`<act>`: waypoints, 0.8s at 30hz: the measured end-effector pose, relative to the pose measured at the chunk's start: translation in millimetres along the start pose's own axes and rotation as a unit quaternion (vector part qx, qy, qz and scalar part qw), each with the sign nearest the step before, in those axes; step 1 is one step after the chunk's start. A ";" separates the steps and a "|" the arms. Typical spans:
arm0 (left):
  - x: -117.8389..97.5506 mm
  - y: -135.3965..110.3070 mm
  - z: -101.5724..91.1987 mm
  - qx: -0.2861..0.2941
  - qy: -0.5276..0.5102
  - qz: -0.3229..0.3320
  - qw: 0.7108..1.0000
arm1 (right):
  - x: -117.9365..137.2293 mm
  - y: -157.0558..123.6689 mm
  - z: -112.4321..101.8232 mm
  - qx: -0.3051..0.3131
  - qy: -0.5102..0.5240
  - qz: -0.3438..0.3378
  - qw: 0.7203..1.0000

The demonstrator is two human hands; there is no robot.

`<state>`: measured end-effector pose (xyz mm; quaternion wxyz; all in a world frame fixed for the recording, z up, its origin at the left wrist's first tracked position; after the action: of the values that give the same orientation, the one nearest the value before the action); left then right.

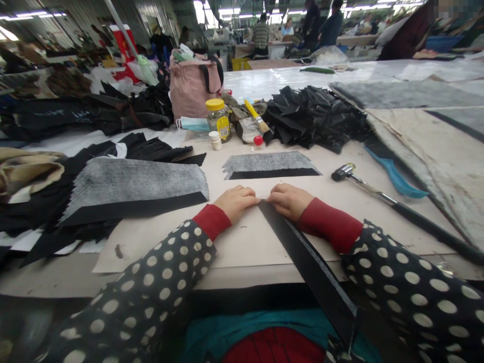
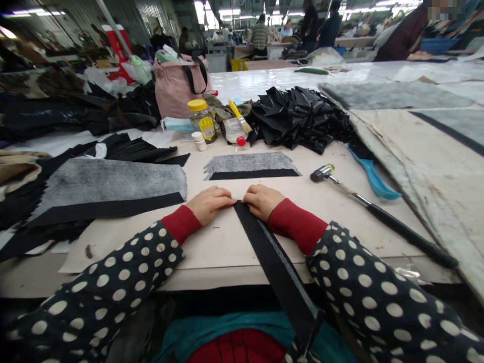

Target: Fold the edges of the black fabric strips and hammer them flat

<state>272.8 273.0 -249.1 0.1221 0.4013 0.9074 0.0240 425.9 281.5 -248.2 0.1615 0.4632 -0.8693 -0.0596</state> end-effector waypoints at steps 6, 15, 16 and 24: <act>5.5 -11.0 -3.4 -0.018 -0.018 -0.036 0.999 | 9.2 0.9 -4.4 0.035 -0.041 0.006 0.999; -14.8 6.6 -11.2 -0.148 -0.067 -0.101 0.981 | 8.6 0.0 -1.9 0.015 -0.023 0.015 1.000; -20.2 11.0 -7.3 -0.122 -0.064 -0.105 0.985 | 6.5 -0.5 -1.8 0.007 -0.011 0.016 1.000; -31.0 17.7 6.6 -0.036 -0.024 -0.136 0.990 | -37.7 -12.7 -12.5 -0.058 0.184 0.193 0.962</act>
<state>307.3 261.8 -246.6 0.1600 0.2699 0.9490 0.0305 459.6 306.0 -248.1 0.3537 0.2798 -0.8925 0.0088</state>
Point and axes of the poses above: each hand's wrist, its own y-axis towards the middle knuckle, its own z-axis out of the palm, x = y × z, the point moved 4 cm from there along y, towards the middle knuckle, and after that the axes turned 1 degree about x, right-handed, at the moved point
